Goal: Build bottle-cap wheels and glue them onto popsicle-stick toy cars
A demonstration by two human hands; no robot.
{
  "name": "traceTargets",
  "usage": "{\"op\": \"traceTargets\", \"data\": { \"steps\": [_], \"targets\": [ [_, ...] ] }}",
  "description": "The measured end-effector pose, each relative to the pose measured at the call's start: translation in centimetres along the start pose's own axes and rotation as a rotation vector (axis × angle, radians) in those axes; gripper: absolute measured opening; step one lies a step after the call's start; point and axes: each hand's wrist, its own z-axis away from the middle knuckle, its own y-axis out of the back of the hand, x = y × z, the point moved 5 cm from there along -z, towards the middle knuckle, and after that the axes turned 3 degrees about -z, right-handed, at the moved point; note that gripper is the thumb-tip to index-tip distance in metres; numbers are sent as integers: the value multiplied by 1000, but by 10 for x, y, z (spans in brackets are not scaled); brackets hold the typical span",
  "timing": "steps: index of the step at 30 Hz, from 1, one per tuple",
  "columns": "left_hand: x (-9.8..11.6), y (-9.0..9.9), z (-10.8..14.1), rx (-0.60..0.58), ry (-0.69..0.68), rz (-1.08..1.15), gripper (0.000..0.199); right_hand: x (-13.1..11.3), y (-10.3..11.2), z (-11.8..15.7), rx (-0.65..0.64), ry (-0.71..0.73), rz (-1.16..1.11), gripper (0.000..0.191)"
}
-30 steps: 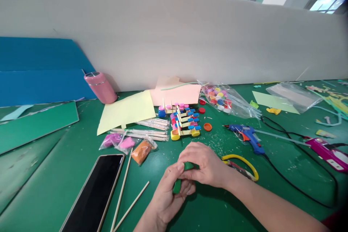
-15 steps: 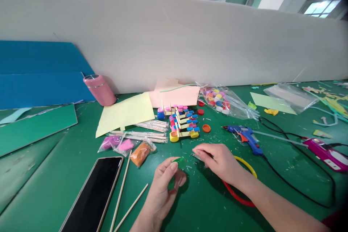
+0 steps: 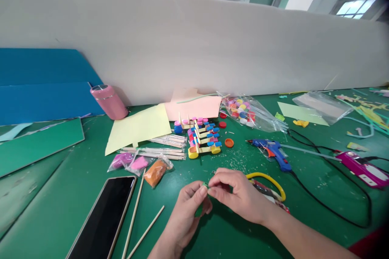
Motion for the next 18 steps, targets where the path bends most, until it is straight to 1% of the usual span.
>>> {"op": "traceTargets", "data": {
  "steps": [2, 4, 6, 8, 9, 11, 13, 15, 16, 18],
  "targets": [
    [1, 1, -2, 26, -15, 78, 25, -1, 3, -2, 51, 32, 3, 14],
    [2, 5, -4, 85, -24, 174, 23, 0, 8, -3, 139, 42, -4, 15],
    [4, 12, -6, 193, -6, 237, 21, 5, 12, -3, 207, 12, -35, 17],
    [4, 18, -7, 296, 28, 242, 20, 11, 14, -3, 221, -34, -73, 19],
    [5, 20, -7, 333, 26, 208, 20, 13, 13, -2, 214, -52, -86, 19],
    [10, 23, -5, 385, -32, 11, 17, 17, 12, -1, 201, -72, -100, 20],
    [16, 22, -2, 407, -162, -331, 11, 19, 12, 1, 195, -83, -108, 20],
    [19, 15, 1, 372, -298, -709, 5, 21, 11, 2, 191, -90, -113, 20],
    [18, 10, 2, 334, -355, -883, 5, 21, 11, 2, 189, -92, -114, 20],
    [16, 2, 4, 285, -421, -1197, 10, 23, 12, 2, 188, -96, -112, 19]
  ]
}}
